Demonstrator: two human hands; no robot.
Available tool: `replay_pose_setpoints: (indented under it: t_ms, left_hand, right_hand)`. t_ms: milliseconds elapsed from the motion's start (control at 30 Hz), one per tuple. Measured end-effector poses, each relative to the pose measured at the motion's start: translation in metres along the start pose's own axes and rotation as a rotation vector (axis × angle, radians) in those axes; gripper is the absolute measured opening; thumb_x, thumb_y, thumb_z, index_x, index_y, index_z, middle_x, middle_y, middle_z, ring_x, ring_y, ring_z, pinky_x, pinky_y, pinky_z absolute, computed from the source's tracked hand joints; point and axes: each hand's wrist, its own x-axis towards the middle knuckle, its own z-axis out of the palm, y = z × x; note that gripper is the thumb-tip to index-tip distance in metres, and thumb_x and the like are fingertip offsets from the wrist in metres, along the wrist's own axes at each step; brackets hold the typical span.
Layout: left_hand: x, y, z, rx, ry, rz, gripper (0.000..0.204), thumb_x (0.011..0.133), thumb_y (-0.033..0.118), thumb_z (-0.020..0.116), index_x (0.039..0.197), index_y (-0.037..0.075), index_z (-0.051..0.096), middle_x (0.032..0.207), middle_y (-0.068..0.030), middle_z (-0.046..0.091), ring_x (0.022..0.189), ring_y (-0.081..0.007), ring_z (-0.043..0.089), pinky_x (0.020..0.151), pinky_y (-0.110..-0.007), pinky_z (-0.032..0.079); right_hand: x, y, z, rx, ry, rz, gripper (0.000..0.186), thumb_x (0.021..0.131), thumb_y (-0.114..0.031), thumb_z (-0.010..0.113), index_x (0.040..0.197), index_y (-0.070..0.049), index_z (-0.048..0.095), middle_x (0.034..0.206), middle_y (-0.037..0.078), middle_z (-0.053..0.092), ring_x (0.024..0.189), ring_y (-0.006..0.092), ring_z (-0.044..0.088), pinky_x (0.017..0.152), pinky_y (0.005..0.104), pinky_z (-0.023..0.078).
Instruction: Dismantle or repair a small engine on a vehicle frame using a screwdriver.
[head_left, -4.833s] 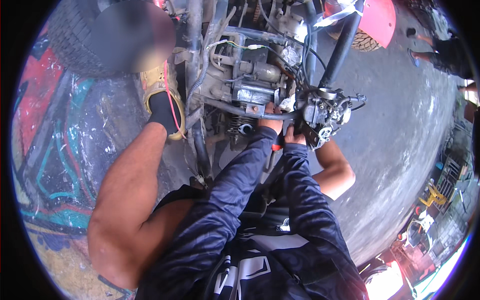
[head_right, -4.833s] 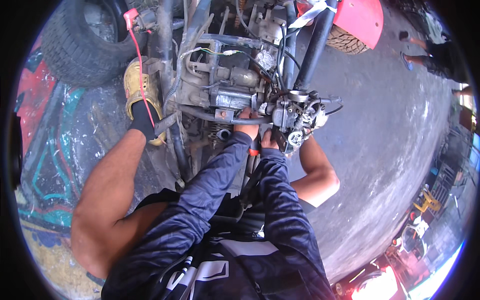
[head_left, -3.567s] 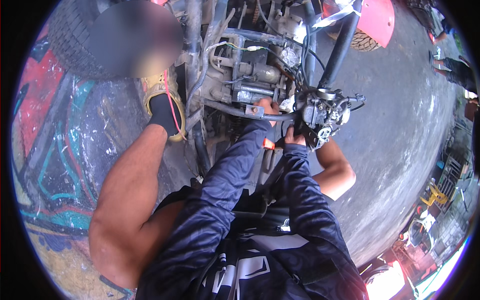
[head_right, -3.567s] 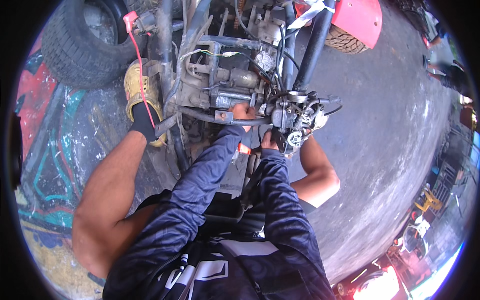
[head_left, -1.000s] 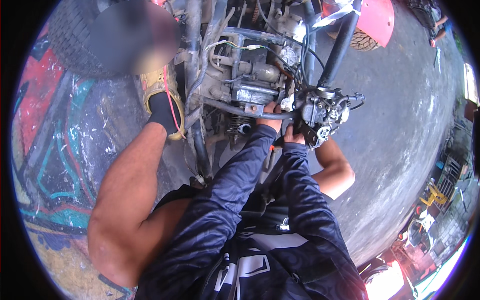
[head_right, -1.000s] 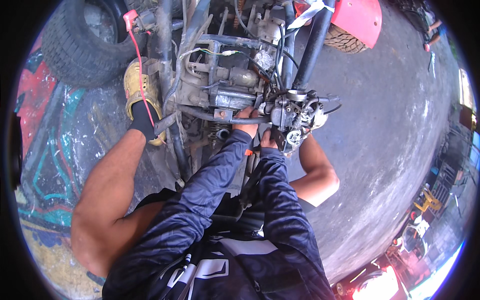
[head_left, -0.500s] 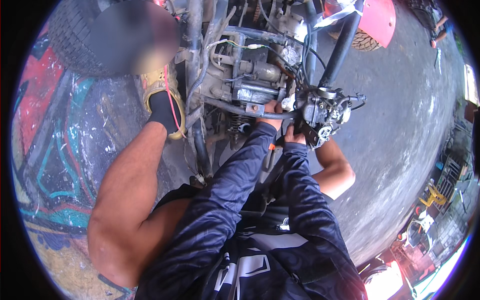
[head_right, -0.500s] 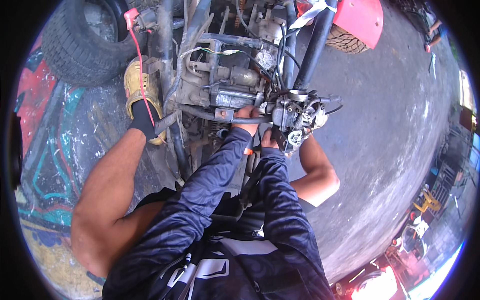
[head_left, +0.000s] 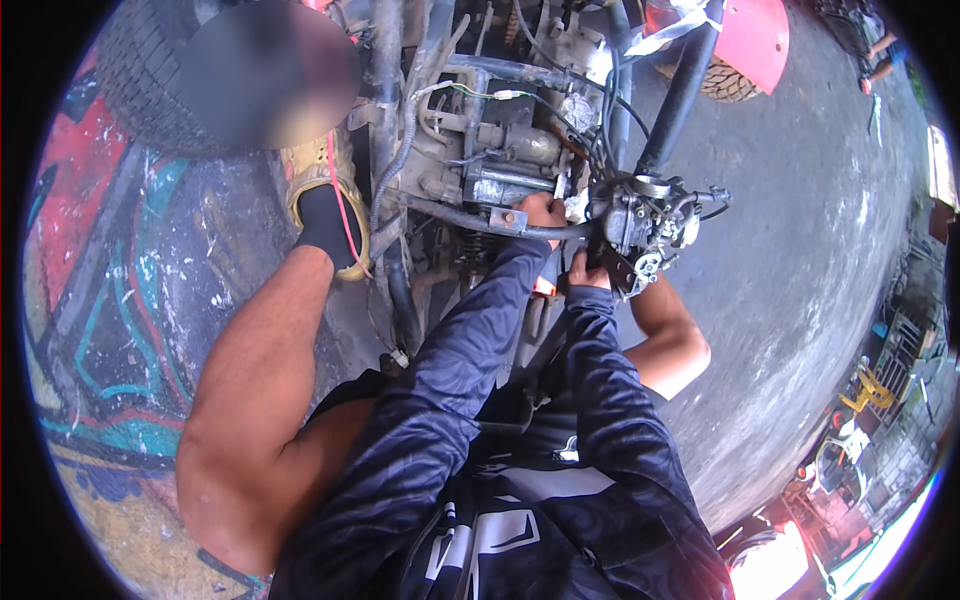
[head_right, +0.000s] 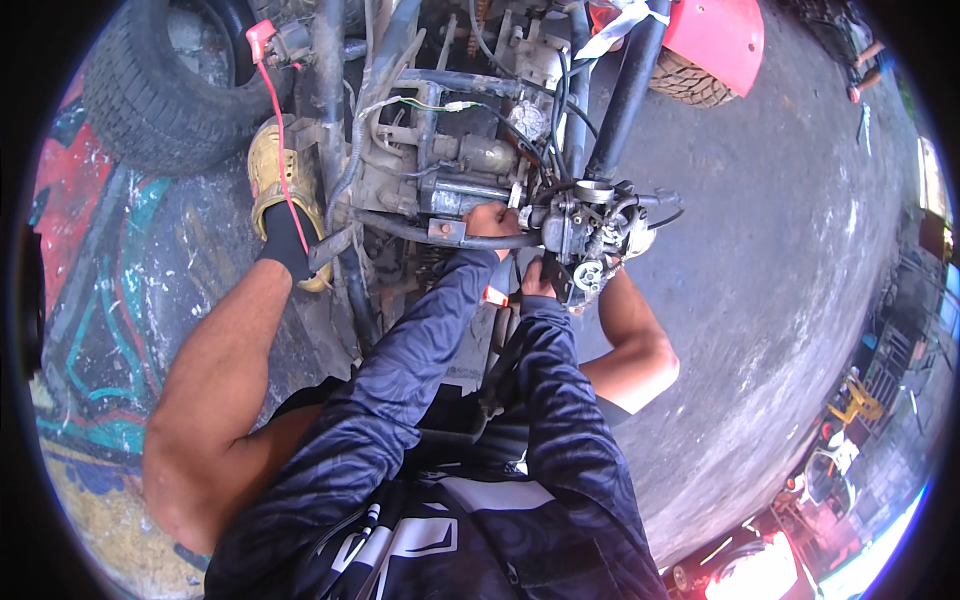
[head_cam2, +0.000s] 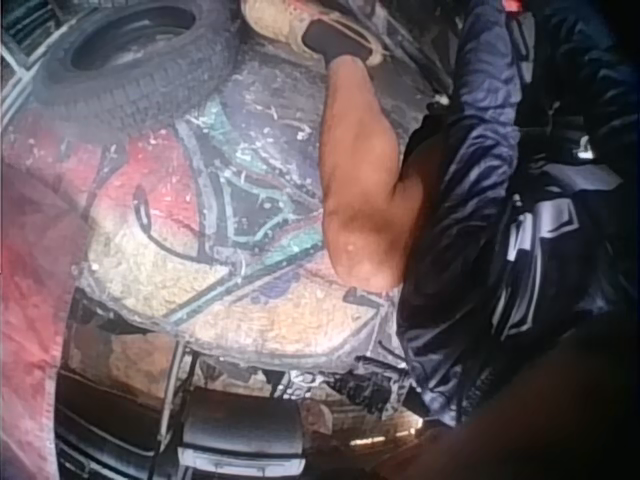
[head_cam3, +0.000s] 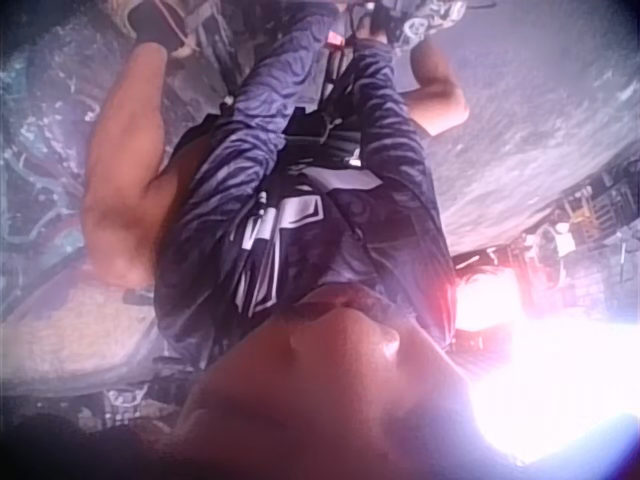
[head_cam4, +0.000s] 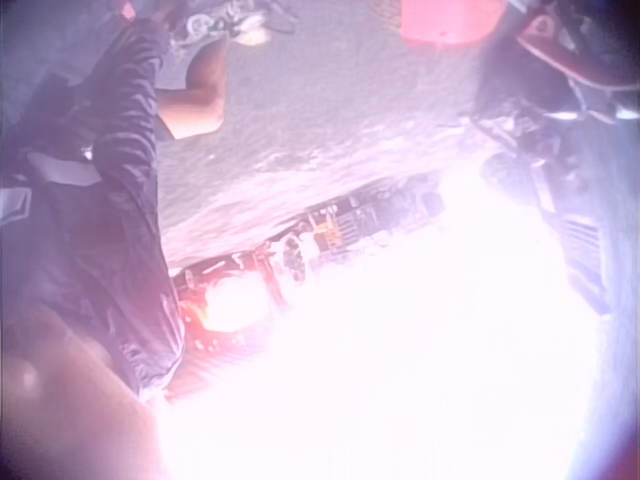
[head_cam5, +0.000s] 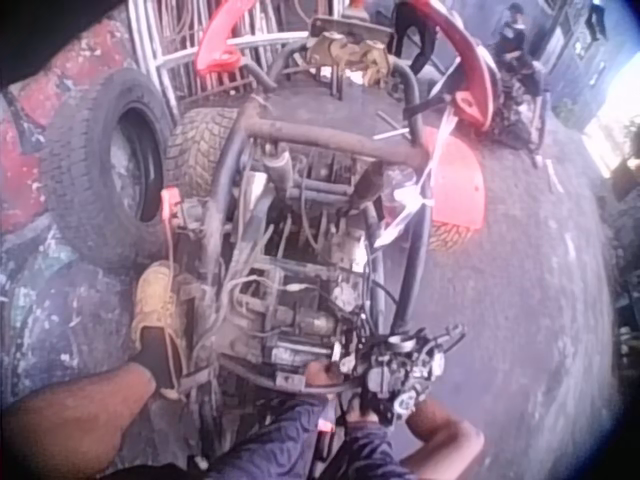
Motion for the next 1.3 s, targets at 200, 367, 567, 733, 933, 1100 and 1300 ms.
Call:
replay_pose_setpoints:
  t_ms: [200,367,567,733,933,1100,1300]
  left_hand:
    - [0.016,-0.015,-0.006,-0.072,-0.023,-0.057,0.022,0.072,0.021,0.061,0.066,0.001,0.065,0.067,-0.0231,0.060,0.066,-0.0415,0.059,0.071,-0.047,0.044]
    - [0.011,0.005,-0.024,-0.190,-0.085,-0.075,0.024,0.072,0.024,0.061,0.066,0.001,0.066,0.065,-0.0190,0.062,0.065,-0.0388,0.060,0.073,-0.046,0.046]
    - [0.008,0.010,-0.029,-0.048,-0.134,-0.074,0.025,0.075,0.026,0.060,0.063,0.006,0.068,0.057,-0.0121,0.062,0.054,-0.0285,0.061,0.058,-0.040,0.049]
    - [0.008,0.010,-0.029,-0.048,-0.103,-0.014,0.025,0.075,0.026,0.060,0.064,0.005,0.067,0.055,-0.0138,0.060,0.049,-0.0285,0.060,0.055,-0.039,0.048]
    - [0.007,0.021,-0.032,-0.063,-0.164,-0.108,0.024,0.073,0.023,0.058,0.058,0.009,0.068,0.054,-0.0104,0.061,0.056,-0.0300,0.062,0.067,-0.040,0.050]
    - [0.011,0.011,-0.024,-0.029,-0.122,-0.053,0.022,0.072,0.023,0.059,0.059,0.008,0.069,0.056,-0.0118,0.062,0.059,-0.0314,0.062,0.068,-0.040,0.050]
    - [0.016,0.003,-0.023,-0.075,0.003,-0.054,0.021,0.068,0.024,0.062,0.063,0.004,0.068,0.062,-0.0166,0.062,0.063,-0.0358,0.062,0.067,-0.044,0.048]
  right_hand:
    - [0.001,0.014,0.009,-0.159,-0.002,-0.046,0.027,0.083,-0.017,0.055,0.108,-0.007,0.054,0.105,0.023,0.057,0.091,0.0378,0.059,0.080,0.0407,0.046]
    - [0.005,0.049,0.001,-0.699,-0.022,-0.430,0.032,0.077,-0.012,0.056,0.109,-0.009,0.054,0.106,0.026,0.055,0.090,0.0412,0.058,0.078,0.0438,0.047]
    - [0.006,0.057,0.006,-0.495,-0.052,-0.397,0.041,0.068,-0.006,0.055,0.108,-0.009,0.054,0.106,0.027,0.054,0.089,0.0431,0.058,0.080,0.0443,0.047]
    - [0.010,0.048,0.003,-0.530,-0.107,-0.414,0.038,0.072,-0.009,0.057,0.109,-0.005,0.053,0.105,0.024,0.057,0.088,0.0391,0.060,0.081,0.0411,0.047]
    - [-0.002,-0.010,0.001,-0.014,-0.016,0.079,0.038,0.085,-0.026,0.057,0.110,0.002,0.052,0.097,0.017,0.063,0.090,0.0283,0.062,0.081,0.0367,0.046]
    - [-0.001,0.000,0.005,-0.055,0.004,0.007,0.033,0.084,-0.021,0.057,0.108,0.001,0.054,0.104,0.019,0.061,0.093,0.0302,0.060,0.082,0.0380,0.045]
    - [-0.003,0.015,0.009,-0.203,0.028,-0.181,0.027,0.084,-0.015,0.055,0.107,-0.003,0.054,0.106,0.021,0.059,0.093,0.0330,0.060,0.083,0.0396,0.045]
